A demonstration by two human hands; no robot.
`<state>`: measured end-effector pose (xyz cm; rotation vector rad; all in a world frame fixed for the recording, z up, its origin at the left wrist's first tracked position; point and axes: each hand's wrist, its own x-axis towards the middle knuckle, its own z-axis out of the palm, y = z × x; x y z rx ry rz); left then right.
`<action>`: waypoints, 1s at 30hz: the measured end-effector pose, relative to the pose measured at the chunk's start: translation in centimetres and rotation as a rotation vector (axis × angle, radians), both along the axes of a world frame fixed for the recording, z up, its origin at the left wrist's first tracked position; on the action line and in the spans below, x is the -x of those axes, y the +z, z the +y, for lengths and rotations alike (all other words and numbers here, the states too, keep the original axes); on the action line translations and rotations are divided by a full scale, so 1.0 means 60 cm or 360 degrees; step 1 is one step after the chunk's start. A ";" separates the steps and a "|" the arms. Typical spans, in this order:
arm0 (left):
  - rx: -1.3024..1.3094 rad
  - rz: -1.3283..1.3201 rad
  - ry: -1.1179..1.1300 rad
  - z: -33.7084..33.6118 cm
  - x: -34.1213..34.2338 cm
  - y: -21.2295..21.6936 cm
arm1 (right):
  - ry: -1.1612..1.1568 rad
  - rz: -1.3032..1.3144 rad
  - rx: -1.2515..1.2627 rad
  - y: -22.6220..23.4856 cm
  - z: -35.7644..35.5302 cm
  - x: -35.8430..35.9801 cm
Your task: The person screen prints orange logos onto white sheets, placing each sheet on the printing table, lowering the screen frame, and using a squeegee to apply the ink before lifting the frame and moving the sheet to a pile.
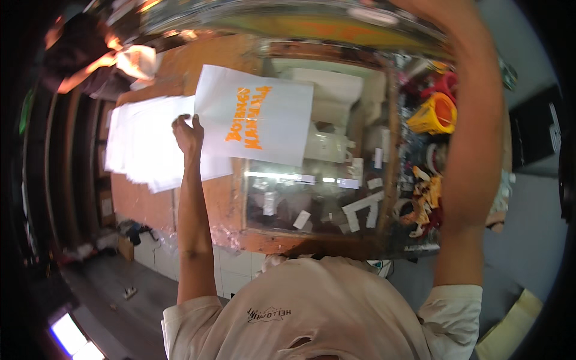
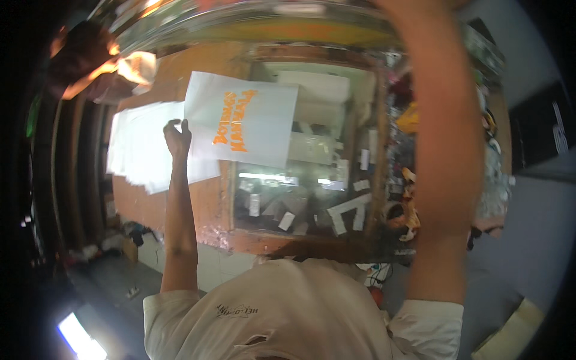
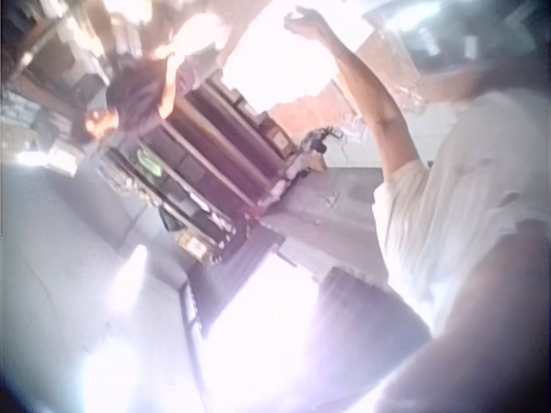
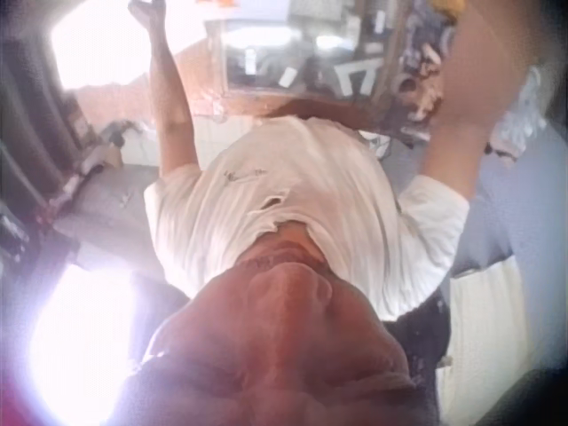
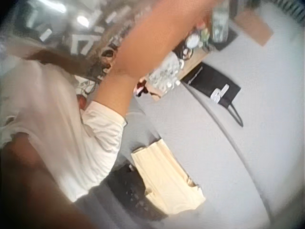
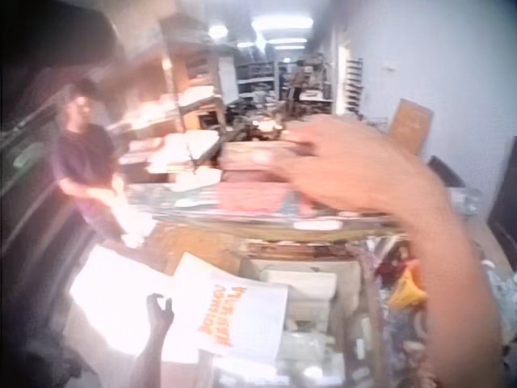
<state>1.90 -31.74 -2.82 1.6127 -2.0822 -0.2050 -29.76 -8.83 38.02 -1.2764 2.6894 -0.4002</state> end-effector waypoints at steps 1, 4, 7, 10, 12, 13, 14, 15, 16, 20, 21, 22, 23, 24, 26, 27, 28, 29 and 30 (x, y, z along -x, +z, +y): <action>0.0288 -0.0063 0.0138 -0.017 -0.038 0.011 | -0.0091 0.0052 0.0006 -0.004 -0.013 -0.012; 0.0545 0.0201 0.0025 0.008 -0.107 0.025 | 0.0220 0.0158 0.0367 -0.034 0.009 -0.012; 0.0190 0.0320 -0.0103 0.157 -0.122 -0.008 | 0.0279 -0.0075 0.0475 -0.052 0.021 0.008; 0.0000 -0.0195 -0.0365 0.297 -0.110 -0.047 | 0.0505 0.0008 0.0652 -0.063 0.029 0.030; 0.0142 -0.0007 -0.0289 0.338 -0.101 -0.060 | 0.0526 -0.0007 0.0681 -0.062 0.029 0.030; 0.0184 0.0065 -0.0244 0.343 -0.099 -0.062 | 0.0483 -0.0023 0.0646 -0.061 0.029 0.025; 0.0153 0.0112 -0.0200 0.338 -0.096 -0.061 | 0.0440 -0.0038 0.0610 -0.059 0.028 0.016; -0.0027 0.0075 -0.0211 0.327 -0.096 -0.056 | 0.0378 -0.0045 0.0547 -0.055 0.028 0.006; -0.0129 0.0064 -0.0219 0.310 -0.095 -0.050 | 0.0316 -0.0052 0.0491 -0.055 0.027 -0.005; -0.0441 0.0448 -0.0183 0.260 -0.090 -0.025 | 0.0370 0.0042 0.0630 -0.054 0.032 -0.033; -0.0628 0.0571 -0.0119 0.258 -0.086 -0.021 | 0.0412 0.0245 0.0681 -0.058 0.037 -0.037; -0.0448 0.0599 -0.0205 0.262 -0.079 -0.018 | 0.0394 0.0262 0.0643 -0.054 0.038 -0.033; -0.0355 0.0572 -0.0254 0.271 -0.069 -0.017 | 0.0377 0.0279 0.0604 -0.056 0.043 -0.034; -0.0254 0.0571 -0.0275 0.284 -0.057 -0.017 | 0.0299 0.0104 0.0478 -0.050 0.043 -0.027; -0.0476 0.0218 -0.0557 0.320 -0.025 -0.020 | 0.0207 -0.0034 0.0331 -0.044 0.045 -0.022; -0.0484 0.0063 -0.0710 0.340 -0.004 -0.025 | 0.0188 0.0007 0.0307 -0.039 0.044 -0.019; -0.0503 0.0013 -0.0591 0.355 0.022 -0.031 | 0.0165 0.0047 0.0280 -0.037 0.045 -0.019; -0.0435 -0.0030 -0.0499 0.372 0.050 -0.039 | 0.0188 0.0062 0.0294 -0.034 0.045 -0.018; -0.0427 -0.0058 -0.0432 0.385 0.073 -0.047 | 0.0208 0.0078 0.0304 -0.032 0.043 -0.018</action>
